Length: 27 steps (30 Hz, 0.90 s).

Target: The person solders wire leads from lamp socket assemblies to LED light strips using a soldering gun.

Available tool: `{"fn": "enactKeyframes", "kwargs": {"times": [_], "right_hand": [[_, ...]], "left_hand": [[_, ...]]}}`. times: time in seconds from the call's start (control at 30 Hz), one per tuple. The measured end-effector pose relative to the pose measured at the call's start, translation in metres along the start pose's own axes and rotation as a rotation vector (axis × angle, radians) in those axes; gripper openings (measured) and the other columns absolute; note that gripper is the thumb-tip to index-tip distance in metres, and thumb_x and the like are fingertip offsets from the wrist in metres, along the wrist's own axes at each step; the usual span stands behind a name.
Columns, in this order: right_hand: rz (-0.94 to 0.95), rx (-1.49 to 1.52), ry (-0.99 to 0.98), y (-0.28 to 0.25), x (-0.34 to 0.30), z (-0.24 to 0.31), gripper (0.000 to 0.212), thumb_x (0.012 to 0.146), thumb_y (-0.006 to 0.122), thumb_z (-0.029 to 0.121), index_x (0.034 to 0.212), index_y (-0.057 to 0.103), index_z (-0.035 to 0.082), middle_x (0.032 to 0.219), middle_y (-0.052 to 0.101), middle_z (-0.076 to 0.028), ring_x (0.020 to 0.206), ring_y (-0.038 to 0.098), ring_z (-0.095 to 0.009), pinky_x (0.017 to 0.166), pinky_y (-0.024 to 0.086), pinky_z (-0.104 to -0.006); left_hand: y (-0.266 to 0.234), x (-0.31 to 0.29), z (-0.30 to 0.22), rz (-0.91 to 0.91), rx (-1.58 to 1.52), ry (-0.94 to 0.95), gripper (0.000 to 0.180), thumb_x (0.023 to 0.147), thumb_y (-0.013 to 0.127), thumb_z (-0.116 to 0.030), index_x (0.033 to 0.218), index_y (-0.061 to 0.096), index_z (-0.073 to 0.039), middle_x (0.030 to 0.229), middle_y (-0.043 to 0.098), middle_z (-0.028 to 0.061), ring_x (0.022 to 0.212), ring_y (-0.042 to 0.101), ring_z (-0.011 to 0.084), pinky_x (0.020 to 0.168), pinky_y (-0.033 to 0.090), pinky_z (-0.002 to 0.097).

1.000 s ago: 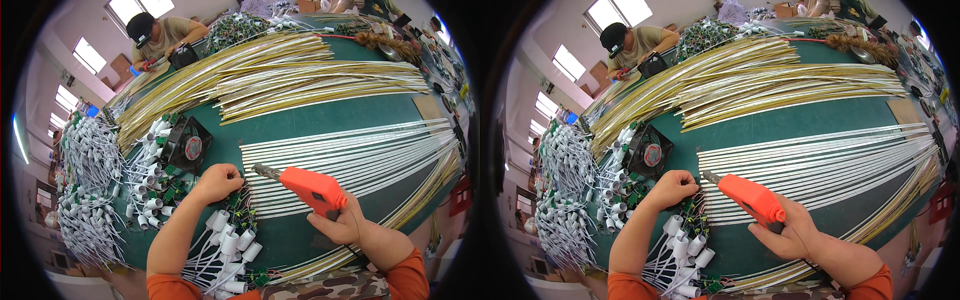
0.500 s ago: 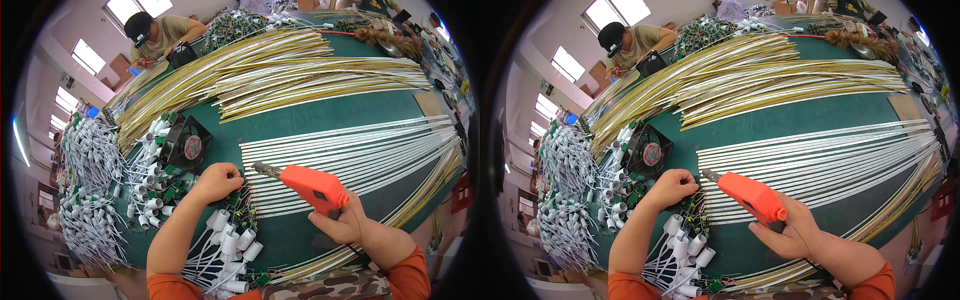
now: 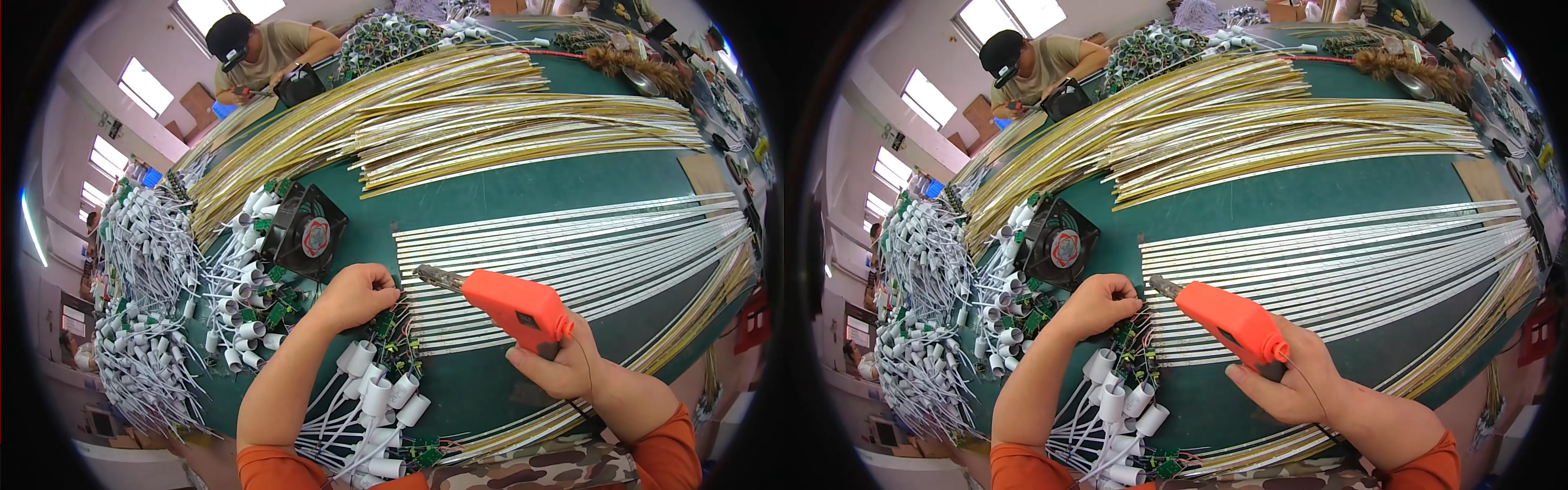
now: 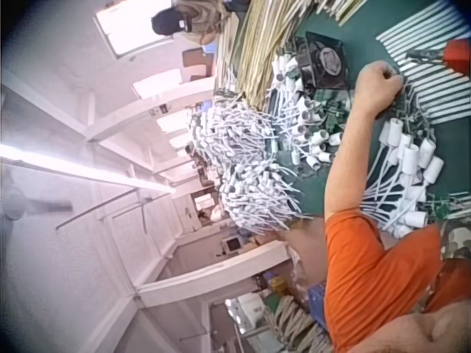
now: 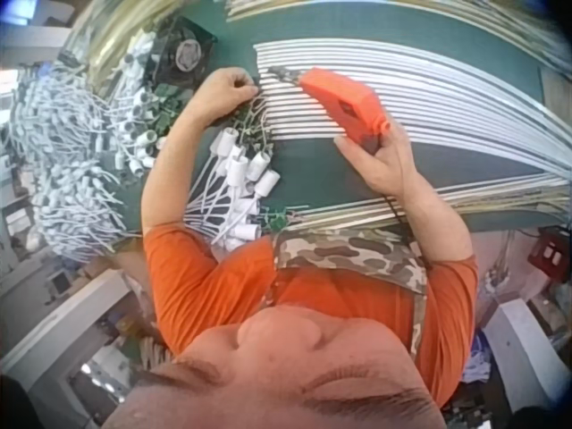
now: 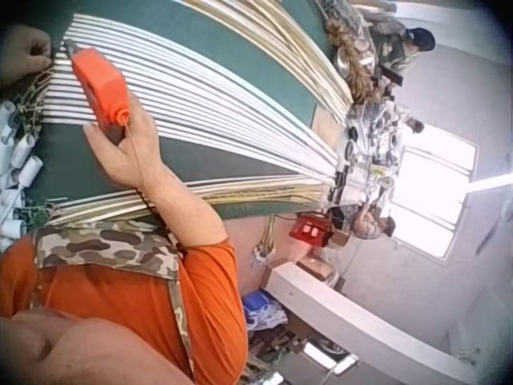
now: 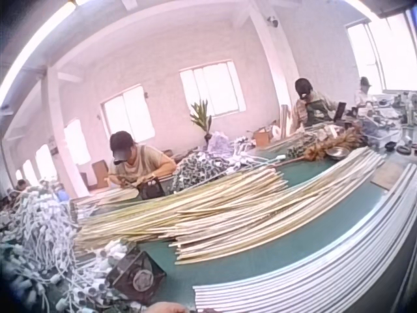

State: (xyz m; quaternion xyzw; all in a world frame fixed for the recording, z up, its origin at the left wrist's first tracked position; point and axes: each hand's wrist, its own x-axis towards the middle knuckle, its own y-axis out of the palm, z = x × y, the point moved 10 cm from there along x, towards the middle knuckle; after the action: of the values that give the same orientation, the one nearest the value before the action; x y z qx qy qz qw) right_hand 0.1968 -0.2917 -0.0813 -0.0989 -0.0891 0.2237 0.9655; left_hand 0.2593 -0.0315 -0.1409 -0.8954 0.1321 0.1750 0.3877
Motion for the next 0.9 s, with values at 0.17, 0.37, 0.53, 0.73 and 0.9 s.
{"fn": "enactKeyframes", "kwargs": {"times": [0.17,0.37,0.53,0.73,0.9], "right_hand": [[0.006,0.005,-0.005,0.002,0.001,-0.004,0.047,0.080,0.074,0.014,0.122,0.057,0.000,0.090,0.062,-0.010,0.075,0.060,-0.021,0.070,0.049,-0.0328],[-0.024,0.081,-0.016,0.001,0.002,-0.007,0.049,0.081,0.074,0.014,0.124,0.056,0.000,0.091,0.063,-0.010,0.077,0.060,-0.021,0.072,0.049,-0.0325],[-0.027,0.060,-0.055,0.001,0.002,-0.011,0.051,0.081,0.074,0.014,0.126,0.055,-0.001,0.093,0.063,-0.011,0.078,0.061,-0.020,0.073,0.049,-0.0323],[-0.011,0.010,-0.068,0.003,0.004,-0.002,0.051,0.081,0.073,0.013,0.127,0.055,-0.001,0.094,0.064,-0.011,0.079,0.061,-0.021,0.073,0.049,-0.0323],[0.040,-0.026,-0.010,0.009,0.004,-0.001,0.050,0.081,0.073,0.012,0.126,0.056,-0.001,0.094,0.064,-0.012,0.079,0.062,-0.022,0.074,0.049,-0.0325]], "left_hand": [[-0.001,-0.002,0.000,0.016,0.001,-0.020,0.014,0.083,0.069,-0.013,0.080,0.064,0.000,0.070,0.061,0.0011,0.066,0.052,0.0082,0.061,0.044,0.0263],[0.001,-0.002,0.007,0.079,-0.166,-0.007,0.009,0.086,0.066,-0.009,0.090,0.064,-0.001,0.078,0.061,-0.0003,0.072,0.053,0.0071,0.066,0.045,0.0239],[0.002,0.000,0.004,0.090,-0.185,0.020,0.010,0.086,0.067,-0.010,0.090,0.064,-0.001,0.079,0.061,-0.0009,0.073,0.054,0.0067,0.066,0.045,0.0235],[-0.001,0.001,0.006,0.021,-0.125,0.030,0.012,0.086,0.069,-0.011,0.084,0.064,-0.001,0.074,0.060,-0.0019,0.069,0.052,0.0063,0.062,0.044,0.0238],[-0.001,-0.003,0.001,0.004,-0.081,0.021,0.014,0.084,0.071,-0.013,0.081,0.064,-0.001,0.070,0.059,-0.0023,0.065,0.050,0.0057,0.057,0.042,0.0240]]}}
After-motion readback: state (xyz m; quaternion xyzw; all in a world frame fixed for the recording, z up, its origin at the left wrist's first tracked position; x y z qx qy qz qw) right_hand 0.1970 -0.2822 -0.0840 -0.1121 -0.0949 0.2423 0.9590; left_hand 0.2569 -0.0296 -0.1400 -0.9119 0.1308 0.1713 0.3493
